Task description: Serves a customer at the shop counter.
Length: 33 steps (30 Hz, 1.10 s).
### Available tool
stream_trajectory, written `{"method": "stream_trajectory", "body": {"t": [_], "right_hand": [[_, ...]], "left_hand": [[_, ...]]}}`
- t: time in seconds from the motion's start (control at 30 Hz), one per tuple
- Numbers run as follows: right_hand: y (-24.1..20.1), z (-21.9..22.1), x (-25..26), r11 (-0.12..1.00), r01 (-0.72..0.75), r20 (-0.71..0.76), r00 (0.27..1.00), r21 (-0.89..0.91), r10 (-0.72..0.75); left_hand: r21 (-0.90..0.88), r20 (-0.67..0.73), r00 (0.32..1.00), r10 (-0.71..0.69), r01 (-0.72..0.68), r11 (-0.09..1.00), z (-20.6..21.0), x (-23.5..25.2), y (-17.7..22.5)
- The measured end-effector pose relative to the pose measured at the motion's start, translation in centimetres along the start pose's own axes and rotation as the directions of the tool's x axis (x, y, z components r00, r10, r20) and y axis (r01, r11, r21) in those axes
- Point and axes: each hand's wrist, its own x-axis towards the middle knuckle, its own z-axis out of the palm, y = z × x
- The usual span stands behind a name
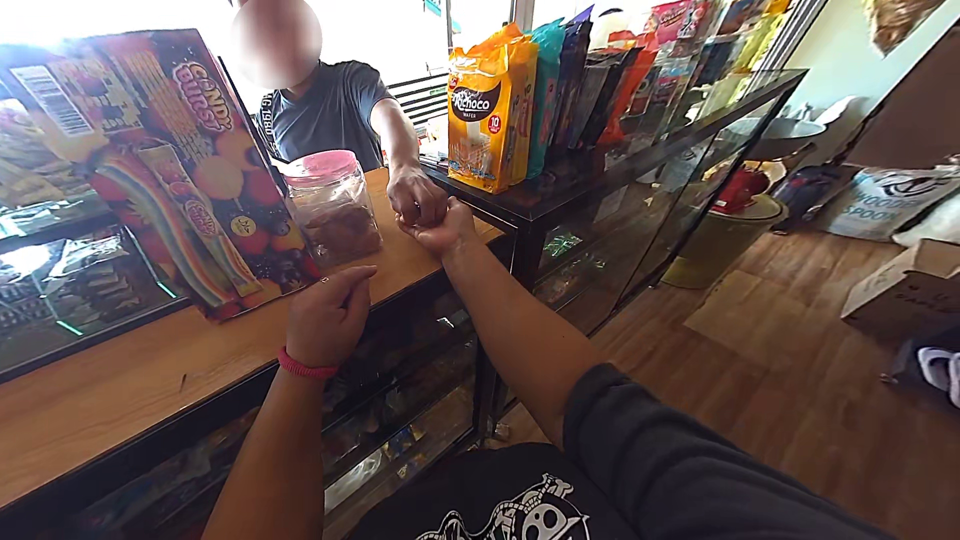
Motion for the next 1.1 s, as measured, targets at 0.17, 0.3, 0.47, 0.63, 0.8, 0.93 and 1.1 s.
{"method": "stream_trajectory", "body": {"t": [0.17, 0.3, 0.47, 0.63, 0.8, 0.93, 1.1], "right_hand": [[-0.1, -0.2, -0.4, 0.995, -0.026, 0.045, 0.999, 0.098, 0.022], [-0.1, -0.3, -1.0, 0.992, 0.033, 0.046, 0.998, 0.122, -0.039], [0.3, 0.1, -1.1, 0.995, 0.101, -0.075, 0.992, -0.004, -0.101], [0.8, 0.3, -1.6, 0.989, 0.080, -0.115, 0.989, -0.123, -0.094], [0.9, 0.0, -2.6, 0.989, 0.081, -0.079, 0.993, -0.124, -0.091], [0.5, -0.6, -4.1, 0.995, 0.063, -0.015, 0.998, -0.071, -0.064], [-1.8, -1.4, -5.1, 0.994, 0.093, 0.033, 0.995, -0.050, -0.091]], "left_hand": [[-0.018, 0.008, 1.000, 0.020, -0.020, 1.000, 0.0, 0.0, 0.0], [-0.023, 0.008, 0.999, 0.052, -0.052, 0.998, 0.2, -0.1, 0.1], [-0.004, 0.008, 0.997, 0.078, -0.078, 0.997, 0.2, -0.2, 0.4], [-0.017, -0.005, 0.998, 0.057, -0.057, 0.998, 0.1, -0.3, 0.6], [-0.009, -0.024, 0.998, 0.060, -0.060, 0.998, 0.0, -0.3, 0.6], [0.005, -0.027, 0.997, 0.069, -0.069, 0.998, -0.1, -0.4, 0.6], [0.045, 0.129, 0.991, -0.045, 0.039, 0.998, -0.1, 0.4, 0.9]]}}
